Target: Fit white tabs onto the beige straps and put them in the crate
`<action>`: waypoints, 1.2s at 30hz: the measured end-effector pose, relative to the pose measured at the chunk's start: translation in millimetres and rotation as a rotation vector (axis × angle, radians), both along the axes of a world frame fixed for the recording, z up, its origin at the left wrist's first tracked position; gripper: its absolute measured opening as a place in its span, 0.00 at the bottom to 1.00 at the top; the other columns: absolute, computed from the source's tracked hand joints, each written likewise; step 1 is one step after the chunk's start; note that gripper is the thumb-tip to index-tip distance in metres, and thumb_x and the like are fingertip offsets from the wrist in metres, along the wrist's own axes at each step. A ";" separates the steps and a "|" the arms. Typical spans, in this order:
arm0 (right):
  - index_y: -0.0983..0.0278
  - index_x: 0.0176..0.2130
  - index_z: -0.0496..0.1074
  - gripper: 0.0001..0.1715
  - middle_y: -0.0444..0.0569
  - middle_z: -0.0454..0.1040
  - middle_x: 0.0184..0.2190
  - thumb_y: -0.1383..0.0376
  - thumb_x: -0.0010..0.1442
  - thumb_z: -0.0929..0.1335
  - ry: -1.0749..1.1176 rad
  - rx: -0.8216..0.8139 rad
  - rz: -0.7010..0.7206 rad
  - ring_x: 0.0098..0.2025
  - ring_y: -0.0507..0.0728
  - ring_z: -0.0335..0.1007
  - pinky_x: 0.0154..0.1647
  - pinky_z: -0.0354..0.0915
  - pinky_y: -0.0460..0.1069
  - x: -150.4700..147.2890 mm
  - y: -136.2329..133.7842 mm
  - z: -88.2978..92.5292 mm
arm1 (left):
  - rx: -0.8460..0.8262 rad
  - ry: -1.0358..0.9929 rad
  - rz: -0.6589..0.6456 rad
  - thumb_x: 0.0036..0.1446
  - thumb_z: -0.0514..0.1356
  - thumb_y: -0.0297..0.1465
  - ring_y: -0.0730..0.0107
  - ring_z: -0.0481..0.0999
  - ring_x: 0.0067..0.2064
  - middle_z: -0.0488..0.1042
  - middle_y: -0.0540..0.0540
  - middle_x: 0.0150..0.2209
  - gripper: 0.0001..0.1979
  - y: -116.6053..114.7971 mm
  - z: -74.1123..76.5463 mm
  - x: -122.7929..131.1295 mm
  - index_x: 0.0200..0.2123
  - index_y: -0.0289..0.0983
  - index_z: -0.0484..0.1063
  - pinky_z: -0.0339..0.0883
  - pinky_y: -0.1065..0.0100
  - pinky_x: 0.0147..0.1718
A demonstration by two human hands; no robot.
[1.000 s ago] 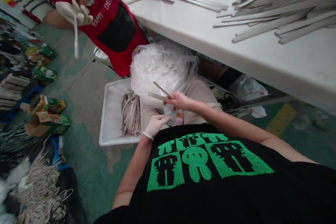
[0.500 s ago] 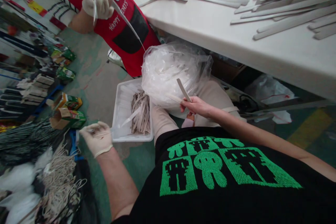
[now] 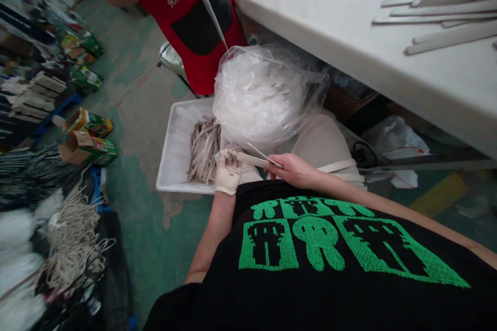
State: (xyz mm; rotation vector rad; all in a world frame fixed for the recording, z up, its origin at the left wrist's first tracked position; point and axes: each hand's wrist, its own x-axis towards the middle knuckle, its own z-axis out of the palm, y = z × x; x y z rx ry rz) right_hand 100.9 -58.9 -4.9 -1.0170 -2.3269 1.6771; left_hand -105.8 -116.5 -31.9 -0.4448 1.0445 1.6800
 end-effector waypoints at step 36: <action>0.61 0.30 0.66 0.23 0.43 0.71 0.21 0.45 0.60 0.62 -0.135 -0.129 0.021 0.17 0.50 0.63 0.17 0.61 0.45 -27.9 25.5 1.7 | 0.153 0.055 0.064 0.49 0.71 0.30 0.71 0.78 0.31 0.81 0.45 0.33 0.09 -11.5 -12.0 18.2 0.34 0.34 0.79 0.68 0.71 0.33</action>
